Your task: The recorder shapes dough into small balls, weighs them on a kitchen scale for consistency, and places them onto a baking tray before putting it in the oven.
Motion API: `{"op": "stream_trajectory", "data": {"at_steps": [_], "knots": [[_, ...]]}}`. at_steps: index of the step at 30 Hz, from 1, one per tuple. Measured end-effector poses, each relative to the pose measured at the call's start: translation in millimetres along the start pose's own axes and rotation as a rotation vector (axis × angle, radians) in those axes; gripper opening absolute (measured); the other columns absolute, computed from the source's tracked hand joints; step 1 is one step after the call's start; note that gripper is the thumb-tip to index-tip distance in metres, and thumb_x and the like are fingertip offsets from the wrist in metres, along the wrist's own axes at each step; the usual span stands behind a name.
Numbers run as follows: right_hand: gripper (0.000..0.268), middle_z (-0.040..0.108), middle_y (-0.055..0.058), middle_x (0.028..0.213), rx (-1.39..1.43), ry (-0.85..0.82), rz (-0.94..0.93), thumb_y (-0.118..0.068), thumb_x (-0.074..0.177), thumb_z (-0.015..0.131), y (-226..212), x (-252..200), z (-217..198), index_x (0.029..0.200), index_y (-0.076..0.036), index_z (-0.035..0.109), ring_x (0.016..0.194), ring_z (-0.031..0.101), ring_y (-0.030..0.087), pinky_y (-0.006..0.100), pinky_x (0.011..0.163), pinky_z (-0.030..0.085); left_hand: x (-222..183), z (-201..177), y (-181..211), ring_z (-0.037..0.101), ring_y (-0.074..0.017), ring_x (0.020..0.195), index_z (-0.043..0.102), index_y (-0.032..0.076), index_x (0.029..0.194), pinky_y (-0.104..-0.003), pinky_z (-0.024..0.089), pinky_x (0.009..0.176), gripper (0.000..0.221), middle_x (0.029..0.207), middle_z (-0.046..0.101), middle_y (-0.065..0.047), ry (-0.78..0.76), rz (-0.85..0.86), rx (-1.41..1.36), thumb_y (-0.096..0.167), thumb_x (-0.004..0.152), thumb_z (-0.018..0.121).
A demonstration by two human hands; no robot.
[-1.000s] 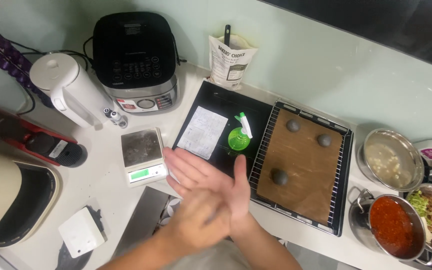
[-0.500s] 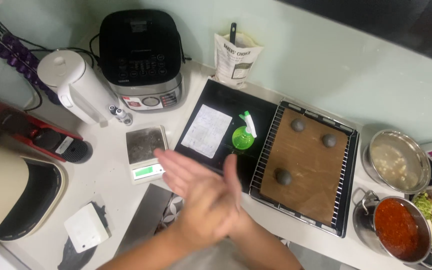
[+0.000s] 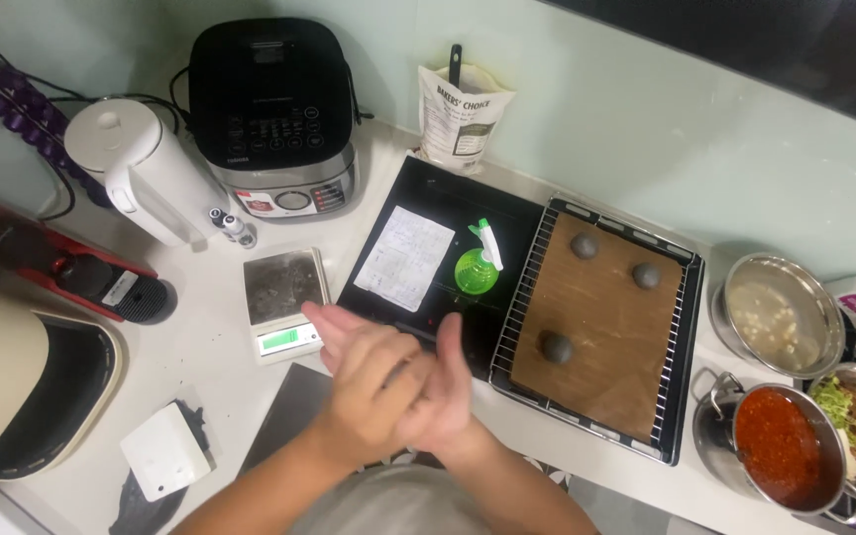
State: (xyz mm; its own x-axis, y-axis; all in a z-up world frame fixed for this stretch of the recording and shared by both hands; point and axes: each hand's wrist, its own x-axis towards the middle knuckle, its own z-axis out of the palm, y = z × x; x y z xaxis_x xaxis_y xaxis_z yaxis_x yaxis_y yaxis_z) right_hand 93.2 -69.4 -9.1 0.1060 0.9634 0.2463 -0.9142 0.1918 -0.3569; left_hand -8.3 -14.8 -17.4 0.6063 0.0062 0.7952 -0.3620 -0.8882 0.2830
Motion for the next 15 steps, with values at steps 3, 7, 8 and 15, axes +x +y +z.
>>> {"op": "stream_trajectory", "data": {"at_steps": [3, 7, 8, 15], "knots": [[0.121, 0.009, 0.025, 0.175, 0.031, -0.024, 0.054, -0.085, 0.090, 0.013, -3, 6, 7, 0.162, 0.012, 0.010, 0.163, 0.010, 0.028, 0.038, 0.132, 0.010, 8, 1, 2, 0.063, -0.0364, 0.102, 0.066, -0.001, 0.100, -0.051, 0.052, 0.090, 0.025, 0.112, 0.062, -0.017, 0.037, -0.030, 0.002, 0.008, 0.082, 0.080], [0.119, 0.009, 0.026, 0.174, -0.001, 0.044, 0.004, -0.085, 0.093, 0.012, -5, 0, 1, 0.162, 0.012, 0.009, 0.163, 0.010, 0.031, 0.044, 0.132, 0.011, 3, -2, -6, 0.062, -0.0367, 0.103, 0.066, 0.000, 0.099, -0.051, 0.051, 0.090, 0.026, 0.113, 0.061, -0.018, 0.006, 0.000, 0.015, 0.011, 0.081, 0.080], [0.119, 0.009, 0.027, 0.173, 0.039, 0.028, -0.014, -0.085, 0.094, 0.012, -2, -4, -2, 0.161, 0.013, 0.010, 0.163, 0.010, 0.033, 0.046, 0.132, 0.011, 2, 0, -4, 0.062, -0.0366, 0.103, 0.065, 0.000, 0.099, -0.050, 0.051, 0.090, 0.026, 0.113, 0.061, -0.018, -0.005, 0.005, 0.018, 0.012, 0.081, 0.080], [0.117, 0.009, 0.028, 0.172, 0.017, 0.017, -0.013, -0.084, 0.093, 0.012, -10, -1, 1, 0.161, 0.012, 0.011, 0.163, 0.010, 0.033, 0.044, 0.134, 0.011, 7, 0, -9, 0.064, -0.0347, 0.102, 0.065, -0.001, 0.101, -0.047, 0.052, 0.088, 0.030, 0.111, 0.061, -0.016, -0.017, -0.057, 0.020, 0.013, 0.079, 0.080]]}}
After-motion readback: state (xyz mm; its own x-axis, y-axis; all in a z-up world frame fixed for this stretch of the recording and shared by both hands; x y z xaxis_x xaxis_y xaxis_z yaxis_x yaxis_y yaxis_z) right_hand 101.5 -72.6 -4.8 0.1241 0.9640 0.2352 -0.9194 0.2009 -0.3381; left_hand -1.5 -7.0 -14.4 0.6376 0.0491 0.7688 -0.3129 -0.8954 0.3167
